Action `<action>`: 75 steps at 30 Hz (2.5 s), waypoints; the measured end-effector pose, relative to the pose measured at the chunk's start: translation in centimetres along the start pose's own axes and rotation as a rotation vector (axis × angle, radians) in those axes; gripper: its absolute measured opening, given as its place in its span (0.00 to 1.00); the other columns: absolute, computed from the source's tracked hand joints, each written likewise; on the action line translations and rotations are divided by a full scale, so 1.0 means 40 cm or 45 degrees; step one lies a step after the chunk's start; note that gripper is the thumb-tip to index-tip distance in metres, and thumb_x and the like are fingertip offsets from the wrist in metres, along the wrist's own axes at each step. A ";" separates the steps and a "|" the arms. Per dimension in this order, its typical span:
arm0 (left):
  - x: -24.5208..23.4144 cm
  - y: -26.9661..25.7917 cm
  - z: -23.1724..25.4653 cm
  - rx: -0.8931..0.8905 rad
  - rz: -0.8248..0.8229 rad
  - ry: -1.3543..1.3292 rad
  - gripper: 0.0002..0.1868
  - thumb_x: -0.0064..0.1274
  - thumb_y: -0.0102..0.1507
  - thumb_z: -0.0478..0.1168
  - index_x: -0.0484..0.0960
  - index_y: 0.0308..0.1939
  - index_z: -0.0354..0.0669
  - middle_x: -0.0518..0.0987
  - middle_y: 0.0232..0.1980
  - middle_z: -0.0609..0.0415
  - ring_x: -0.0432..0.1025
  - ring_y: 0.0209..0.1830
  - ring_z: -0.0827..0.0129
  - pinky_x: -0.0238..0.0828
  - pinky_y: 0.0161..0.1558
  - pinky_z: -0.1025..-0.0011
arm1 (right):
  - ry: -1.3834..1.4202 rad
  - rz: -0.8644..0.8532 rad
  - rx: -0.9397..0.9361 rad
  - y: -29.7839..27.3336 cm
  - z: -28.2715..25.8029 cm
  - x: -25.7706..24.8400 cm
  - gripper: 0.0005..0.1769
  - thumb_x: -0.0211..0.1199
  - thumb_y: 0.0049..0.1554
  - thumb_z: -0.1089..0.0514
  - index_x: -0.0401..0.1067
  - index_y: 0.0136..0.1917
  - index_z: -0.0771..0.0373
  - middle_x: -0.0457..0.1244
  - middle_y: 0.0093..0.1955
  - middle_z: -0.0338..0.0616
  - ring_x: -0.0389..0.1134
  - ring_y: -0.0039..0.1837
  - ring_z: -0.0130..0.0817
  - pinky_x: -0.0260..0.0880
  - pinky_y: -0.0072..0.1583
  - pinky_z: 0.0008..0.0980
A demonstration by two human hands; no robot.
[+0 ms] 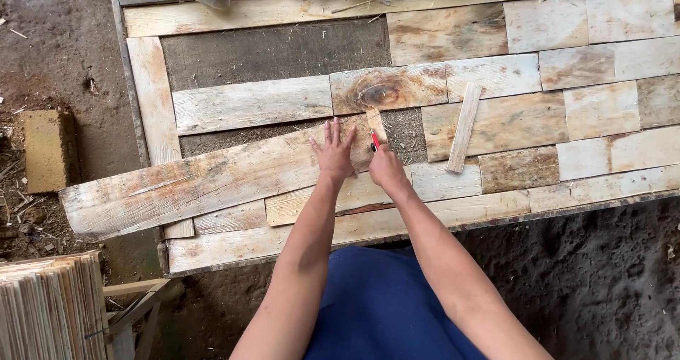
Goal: Cutting and scoring thin wood veneer sheets using a utility knife on a workbench in a workshop.
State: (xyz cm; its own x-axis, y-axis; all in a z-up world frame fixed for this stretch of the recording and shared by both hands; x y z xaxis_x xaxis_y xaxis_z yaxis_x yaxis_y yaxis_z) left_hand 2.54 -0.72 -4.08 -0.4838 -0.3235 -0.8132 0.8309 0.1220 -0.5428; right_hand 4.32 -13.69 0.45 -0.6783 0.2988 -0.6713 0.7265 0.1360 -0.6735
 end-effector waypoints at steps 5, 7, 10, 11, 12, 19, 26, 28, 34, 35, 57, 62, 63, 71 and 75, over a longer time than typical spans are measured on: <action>0.002 -0.003 -0.002 0.007 0.013 -0.011 0.71 0.81 0.40 0.52 0.50 0.80 0.71 0.32 0.86 0.49 0.28 0.85 0.50 0.36 0.71 0.22 | 0.025 -0.014 0.015 -0.039 0.000 0.003 0.21 0.38 0.62 0.60 0.56 0.64 0.76 0.65 0.59 0.77 0.69 0.62 0.71 0.71 0.61 0.60; 0.003 0.000 -0.001 0.004 0.013 -0.011 0.72 0.81 0.39 0.52 0.50 0.80 0.71 0.32 0.86 0.49 0.28 0.85 0.50 0.36 0.71 0.23 | 0.024 -0.014 0.014 -0.040 0.010 0.012 0.21 0.39 0.63 0.60 0.56 0.64 0.76 0.65 0.58 0.77 0.69 0.61 0.71 0.72 0.60 0.60; 0.013 0.011 -0.002 -0.004 0.045 -0.032 0.71 0.81 0.39 0.51 0.51 0.81 0.71 0.35 0.86 0.48 0.28 0.85 0.50 0.34 0.71 0.24 | 0.064 -0.031 0.054 -0.063 0.015 0.007 0.21 0.39 0.64 0.59 0.56 0.64 0.76 0.65 0.58 0.77 0.69 0.61 0.72 0.71 0.60 0.62; 0.023 0.016 -0.004 -0.010 0.035 -0.024 0.72 0.81 0.39 0.52 0.51 0.80 0.72 0.34 0.86 0.49 0.27 0.85 0.50 0.34 0.71 0.23 | 0.053 -0.046 0.052 -0.071 0.016 0.009 0.22 0.39 0.62 0.61 0.56 0.65 0.76 0.65 0.58 0.76 0.69 0.61 0.72 0.72 0.59 0.61; 0.033 0.021 -0.006 -0.015 0.024 -0.016 0.72 0.81 0.39 0.52 0.51 0.80 0.73 0.33 0.86 0.50 0.26 0.85 0.50 0.34 0.70 0.22 | 0.042 -0.060 0.051 -0.079 0.018 0.011 0.23 0.40 0.60 0.62 0.56 0.65 0.77 0.65 0.58 0.76 0.69 0.60 0.71 0.72 0.59 0.61; 0.017 0.005 -0.006 -0.007 0.055 -0.041 0.71 0.81 0.39 0.51 0.52 0.80 0.74 0.34 0.86 0.51 0.27 0.85 0.51 0.34 0.70 0.22 | 0.057 -0.067 0.059 -0.132 0.050 0.036 0.28 0.38 0.58 0.63 0.53 0.69 0.77 0.65 0.59 0.76 0.69 0.60 0.72 0.72 0.59 0.62; 0.022 0.005 -0.010 -0.007 0.047 -0.050 0.70 0.81 0.40 0.52 0.52 0.80 0.75 0.33 0.86 0.53 0.26 0.85 0.51 0.35 0.71 0.23 | 0.092 -0.091 0.068 -0.157 0.096 0.065 0.27 0.38 0.57 0.65 0.55 0.68 0.78 0.66 0.58 0.77 0.69 0.60 0.73 0.72 0.58 0.64; 0.018 -0.002 -0.008 -0.014 0.049 -0.051 0.70 0.81 0.39 0.52 0.52 0.79 0.75 0.33 0.86 0.54 0.27 0.85 0.52 0.35 0.71 0.23 | 0.087 -0.095 0.066 -0.164 0.106 0.073 0.28 0.38 0.57 0.64 0.55 0.69 0.78 0.66 0.57 0.77 0.69 0.60 0.73 0.72 0.58 0.64; 0.023 -0.001 -0.009 -0.040 0.051 -0.047 0.69 0.81 0.40 0.52 0.53 0.79 0.76 0.33 0.86 0.55 0.27 0.85 0.52 0.35 0.72 0.24 | 0.074 -0.111 0.069 -0.212 0.098 0.057 0.27 0.38 0.57 0.66 0.54 0.69 0.79 0.65 0.58 0.77 0.69 0.61 0.74 0.71 0.59 0.64; 0.021 0.000 -0.008 -0.036 0.054 -0.052 0.69 0.81 0.40 0.52 0.53 0.79 0.75 0.33 0.86 0.55 0.27 0.85 0.52 0.36 0.72 0.24 | 0.080 -0.119 0.078 -0.213 0.101 0.057 0.26 0.37 0.58 0.65 0.56 0.68 0.78 0.66 0.58 0.77 0.69 0.61 0.73 0.71 0.59 0.64; 0.048 0.036 -0.012 -0.055 -0.009 -0.026 0.71 0.80 0.40 0.51 0.50 0.80 0.73 0.30 0.86 0.54 0.26 0.85 0.51 0.33 0.70 0.21 | 0.040 0.145 -0.131 -0.200 -0.172 -0.201 0.20 0.37 0.66 0.56 0.62 0.58 0.74 0.68 0.50 0.76 0.71 0.56 0.71 0.72 0.55 0.63; 0.030 0.021 -0.003 -0.053 0.001 -0.057 0.71 0.81 0.39 0.50 0.50 0.80 0.73 0.31 0.86 0.53 0.25 0.85 0.50 0.33 0.70 0.20 | -0.012 0.180 -0.152 0.067 -0.014 -0.017 0.20 0.38 0.66 0.53 0.62 0.56 0.72 0.68 0.48 0.74 0.72 0.54 0.69 0.74 0.53 0.60; 0.033 0.021 -0.003 -0.051 0.010 -0.066 0.72 0.81 0.39 0.50 0.51 0.80 0.73 0.32 0.86 0.52 0.25 0.85 0.49 0.33 0.70 0.20 | -0.051 0.185 -0.160 0.079 -0.010 -0.008 0.19 0.38 0.66 0.53 0.62 0.56 0.72 0.69 0.48 0.72 0.73 0.53 0.68 0.74 0.53 0.59; 0.031 0.019 -0.002 -0.045 0.020 -0.071 0.71 0.81 0.39 0.50 0.52 0.80 0.72 0.32 0.86 0.52 0.25 0.85 0.49 0.32 0.69 0.20 | -0.042 0.181 -0.131 0.083 -0.025 -0.009 0.18 0.40 0.65 0.55 0.62 0.57 0.72 0.69 0.49 0.73 0.72 0.54 0.69 0.73 0.54 0.60; 0.036 0.020 -0.004 -0.048 0.018 -0.071 0.71 0.81 0.39 0.50 0.52 0.80 0.72 0.31 0.86 0.53 0.24 0.85 0.50 0.32 0.70 0.20 | -0.056 0.174 -0.108 0.089 -0.025 -0.007 0.17 0.42 0.64 0.56 0.63 0.57 0.72 0.69 0.50 0.72 0.72 0.55 0.68 0.73 0.55 0.60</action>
State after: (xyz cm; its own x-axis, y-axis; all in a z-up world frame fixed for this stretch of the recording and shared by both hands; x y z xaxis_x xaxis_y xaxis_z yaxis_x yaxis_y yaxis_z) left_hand 2.46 -0.94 -5.71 -0.4553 -0.3729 -0.8085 0.8260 0.1620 -0.5399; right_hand 7.22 -12.34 -1.43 -0.5751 0.2788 -0.7691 0.8179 0.1770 -0.5474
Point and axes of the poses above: each hand's wrist, its own y-axis towards the middle knuckle, its own x-axis out of the palm, z = x × y, the point moved 3 cm from there along y, towards the middle knuckle
